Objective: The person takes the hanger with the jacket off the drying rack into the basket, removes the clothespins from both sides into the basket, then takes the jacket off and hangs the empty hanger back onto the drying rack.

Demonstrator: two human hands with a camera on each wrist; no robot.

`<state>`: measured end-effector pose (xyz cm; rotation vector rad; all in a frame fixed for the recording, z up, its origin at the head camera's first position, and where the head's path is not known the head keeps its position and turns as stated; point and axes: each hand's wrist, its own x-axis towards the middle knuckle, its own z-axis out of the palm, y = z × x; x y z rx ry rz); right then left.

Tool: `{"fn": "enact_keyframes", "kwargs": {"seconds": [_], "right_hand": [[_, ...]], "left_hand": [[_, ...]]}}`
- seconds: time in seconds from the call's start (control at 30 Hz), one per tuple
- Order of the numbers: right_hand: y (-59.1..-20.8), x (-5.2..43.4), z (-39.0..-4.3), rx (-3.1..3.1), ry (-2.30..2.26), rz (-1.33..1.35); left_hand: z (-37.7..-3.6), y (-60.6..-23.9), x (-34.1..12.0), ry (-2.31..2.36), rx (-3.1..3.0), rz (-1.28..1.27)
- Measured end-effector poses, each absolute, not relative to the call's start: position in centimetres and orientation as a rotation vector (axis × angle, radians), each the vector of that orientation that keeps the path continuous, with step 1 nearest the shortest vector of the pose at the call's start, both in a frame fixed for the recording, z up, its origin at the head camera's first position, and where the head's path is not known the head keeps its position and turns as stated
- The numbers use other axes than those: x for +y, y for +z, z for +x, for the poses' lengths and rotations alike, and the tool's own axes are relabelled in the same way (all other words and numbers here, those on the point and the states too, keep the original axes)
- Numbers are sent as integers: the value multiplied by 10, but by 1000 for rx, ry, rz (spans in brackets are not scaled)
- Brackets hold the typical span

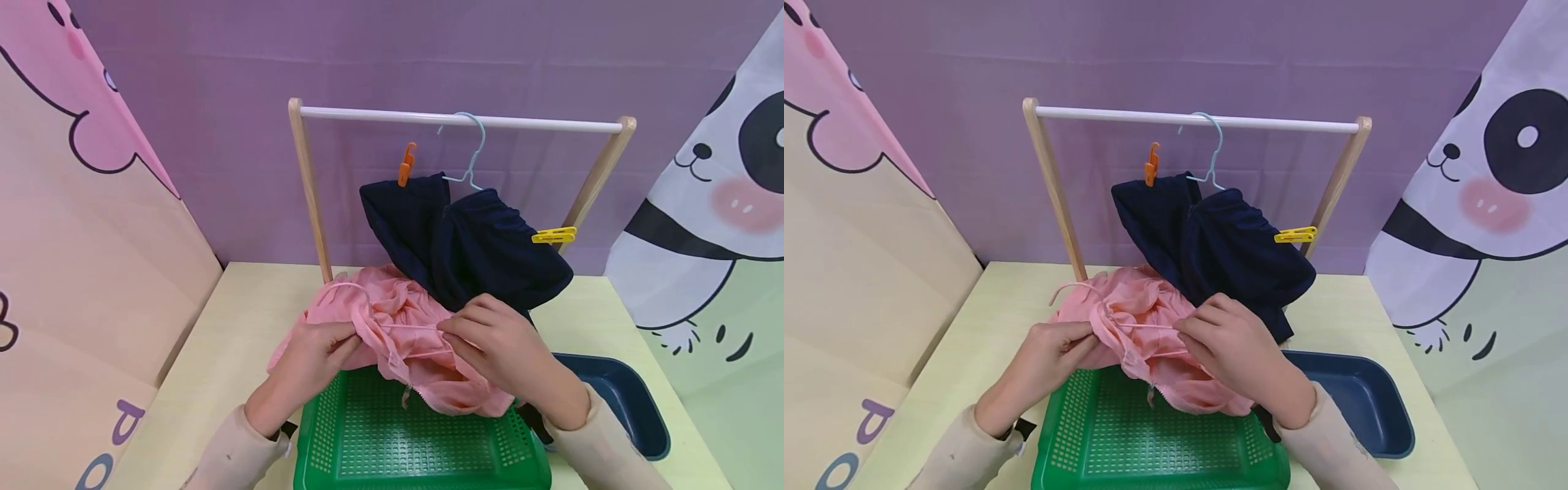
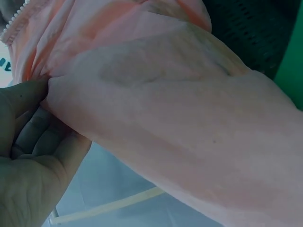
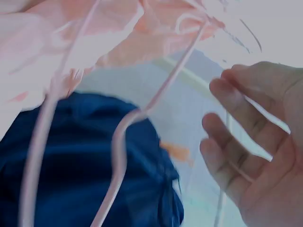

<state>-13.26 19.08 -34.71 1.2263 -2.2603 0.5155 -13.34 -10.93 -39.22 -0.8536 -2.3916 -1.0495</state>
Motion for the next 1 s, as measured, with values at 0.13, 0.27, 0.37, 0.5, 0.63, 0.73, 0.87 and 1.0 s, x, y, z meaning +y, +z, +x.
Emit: {"fn": "enact_keyframes", "kwargs": {"seconds": [0.13, 0.27, 0.37, 0.5, 0.63, 0.73, 0.87, 1.0], "right_hand": [[-345, 164, -143, -2307, 392, 1202], [-347, 147, -148, -2335, 279, 1208], [-348, 140, -149, -2359, 210, 1207], [-349, 136, -150, -2385, 149, 1195], [-350, 134, -150, -2385, 93, 1182], [-352, 135, -149, -2374, 48, 1169], [-351, 140, -148, -2354, 49, 1144], [-348, 152, -145, -2351, 92, 1109]], "left_hand": [[-134, -394, -105, -1053, -2403, -887], [-133, -394, -101, -1052, -2430, -895], [-133, -393, -100, -1054, -2447, -895], [-133, -391, -99, -1060, -2462, -896], [-133, -391, -99, -1054, -2474, -892], [-132, -390, -100, -1071, -2475, -887], [-132, -388, -101, -1102, -2460, -893], [-131, -388, -104, -1110, -2455, -900]]}}
